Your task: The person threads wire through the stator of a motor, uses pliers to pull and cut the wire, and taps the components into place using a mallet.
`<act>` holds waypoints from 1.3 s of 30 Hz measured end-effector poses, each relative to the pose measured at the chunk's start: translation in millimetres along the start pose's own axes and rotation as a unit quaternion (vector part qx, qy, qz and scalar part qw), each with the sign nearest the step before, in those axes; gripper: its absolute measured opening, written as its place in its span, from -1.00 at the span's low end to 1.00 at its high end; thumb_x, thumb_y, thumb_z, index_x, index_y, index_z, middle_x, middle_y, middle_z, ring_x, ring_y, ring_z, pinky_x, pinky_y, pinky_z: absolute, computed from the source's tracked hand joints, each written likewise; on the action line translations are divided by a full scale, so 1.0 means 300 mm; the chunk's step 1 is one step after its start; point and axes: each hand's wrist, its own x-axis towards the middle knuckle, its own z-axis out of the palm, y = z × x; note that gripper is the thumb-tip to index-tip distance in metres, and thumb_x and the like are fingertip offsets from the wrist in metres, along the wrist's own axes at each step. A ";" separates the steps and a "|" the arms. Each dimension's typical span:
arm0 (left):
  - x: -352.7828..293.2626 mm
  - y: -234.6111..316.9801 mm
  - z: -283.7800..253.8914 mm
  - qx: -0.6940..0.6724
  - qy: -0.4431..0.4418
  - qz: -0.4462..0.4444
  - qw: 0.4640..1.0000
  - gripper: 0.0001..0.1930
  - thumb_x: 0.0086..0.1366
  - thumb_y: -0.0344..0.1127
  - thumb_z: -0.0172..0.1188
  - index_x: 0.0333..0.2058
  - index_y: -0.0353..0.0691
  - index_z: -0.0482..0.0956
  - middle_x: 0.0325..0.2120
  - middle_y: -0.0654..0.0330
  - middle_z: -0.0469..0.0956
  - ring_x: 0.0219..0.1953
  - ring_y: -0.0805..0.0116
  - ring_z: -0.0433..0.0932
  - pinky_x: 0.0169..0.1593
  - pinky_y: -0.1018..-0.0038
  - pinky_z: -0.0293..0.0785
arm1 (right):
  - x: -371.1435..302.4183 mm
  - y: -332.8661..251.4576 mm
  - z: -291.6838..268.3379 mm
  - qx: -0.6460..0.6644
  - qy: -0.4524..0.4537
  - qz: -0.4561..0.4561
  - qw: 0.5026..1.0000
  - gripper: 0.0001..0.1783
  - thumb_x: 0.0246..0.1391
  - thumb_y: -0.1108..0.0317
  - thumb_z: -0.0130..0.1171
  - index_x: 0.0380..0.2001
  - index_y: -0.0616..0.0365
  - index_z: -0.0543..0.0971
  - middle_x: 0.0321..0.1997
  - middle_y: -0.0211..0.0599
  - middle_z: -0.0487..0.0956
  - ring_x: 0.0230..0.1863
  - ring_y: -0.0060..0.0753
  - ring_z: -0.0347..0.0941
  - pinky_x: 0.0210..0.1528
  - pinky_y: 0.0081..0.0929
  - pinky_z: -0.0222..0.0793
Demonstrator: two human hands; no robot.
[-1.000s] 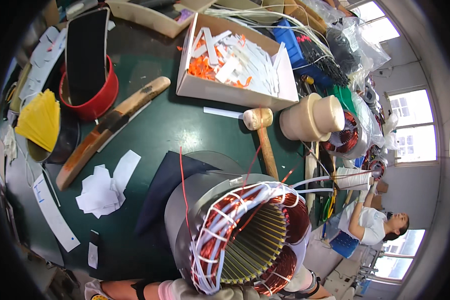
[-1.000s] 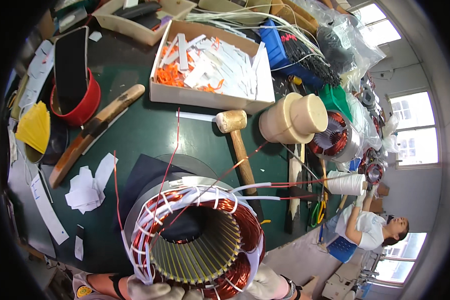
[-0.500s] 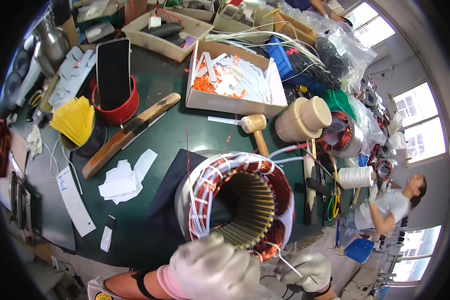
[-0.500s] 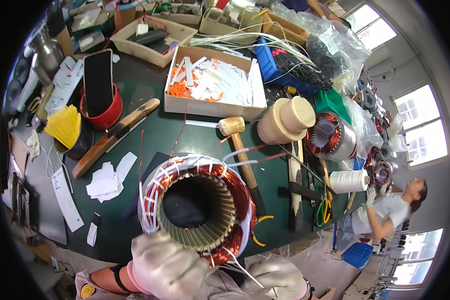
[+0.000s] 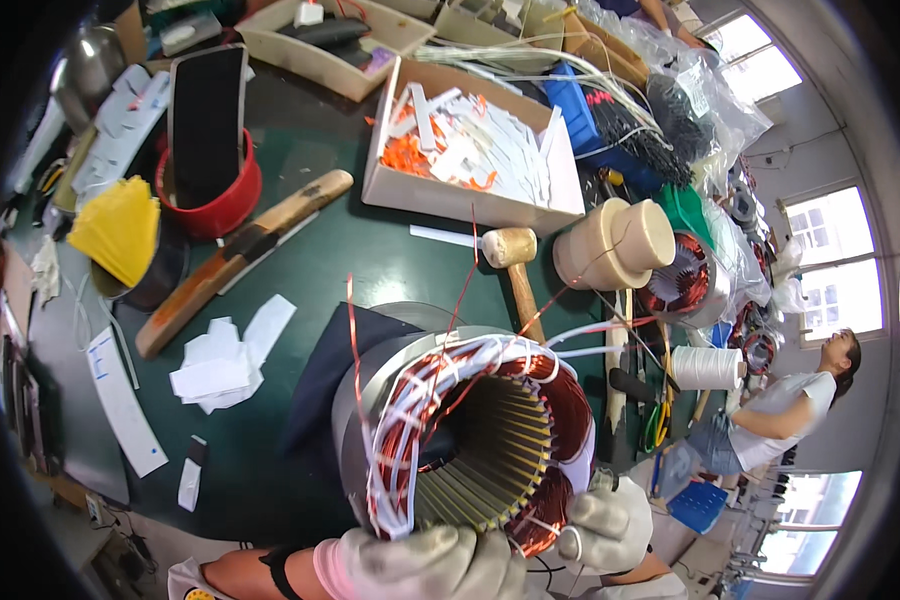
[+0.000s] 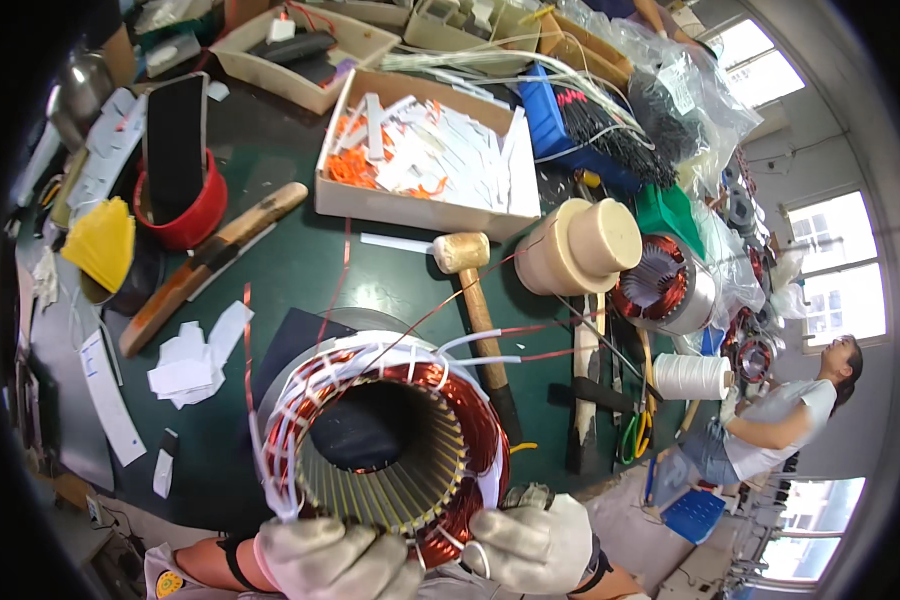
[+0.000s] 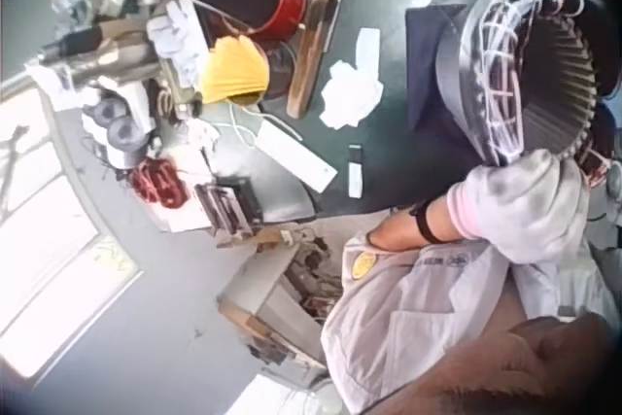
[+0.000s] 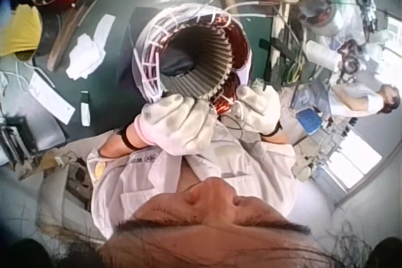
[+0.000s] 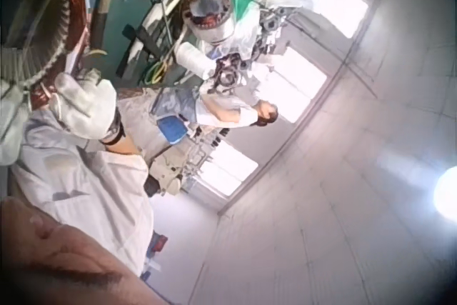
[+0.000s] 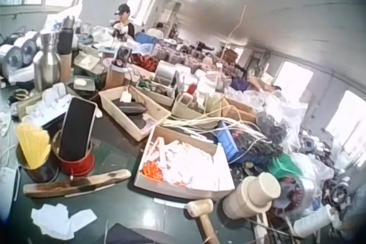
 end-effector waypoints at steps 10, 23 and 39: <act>-0.029 -0.013 0.041 0.027 0.066 0.008 0.997 -0.74 0.48 -0.13 -0.03 -0.23 -0.08 0.61 -0.31 0.28 0.68 -0.25 0.40 0.60 0.14 0.28 0.49 | -0.022 0.028 0.020 0.071 -0.011 -0.046 0.996 -0.63 -0.22 0.28 0.33 -0.22 0.06 0.66 -0.19 -0.21 0.66 -0.41 -0.27 0.50 -0.48 -0.24 0.25; 0.008 -0.010 -0.015 -0.019 -0.033 -0.012 0.999 -0.72 0.51 -0.13 -0.03 -0.17 -0.14 0.61 -0.25 0.21 0.69 -0.24 0.34 0.61 0.03 0.32 0.50 | -0.015 0.012 0.026 -0.114 0.015 -0.082 0.990 -0.48 -0.03 0.38 0.33 0.08 0.14 0.56 -0.23 -0.11 0.57 -0.51 -0.30 0.54 -0.52 -0.28 0.39; 0.007 -0.005 0.013 0.010 -0.010 0.007 1.000 -0.78 0.49 -0.18 0.02 -0.19 -0.14 0.60 -0.29 0.20 0.70 -0.23 0.32 0.61 0.00 0.34 0.52 | -0.010 -0.026 0.013 -0.109 0.009 -0.011 0.994 -0.79 0.07 0.37 0.28 -0.21 0.19 0.63 -0.41 -0.17 0.58 -0.60 -0.31 0.52 -0.59 -0.35 0.35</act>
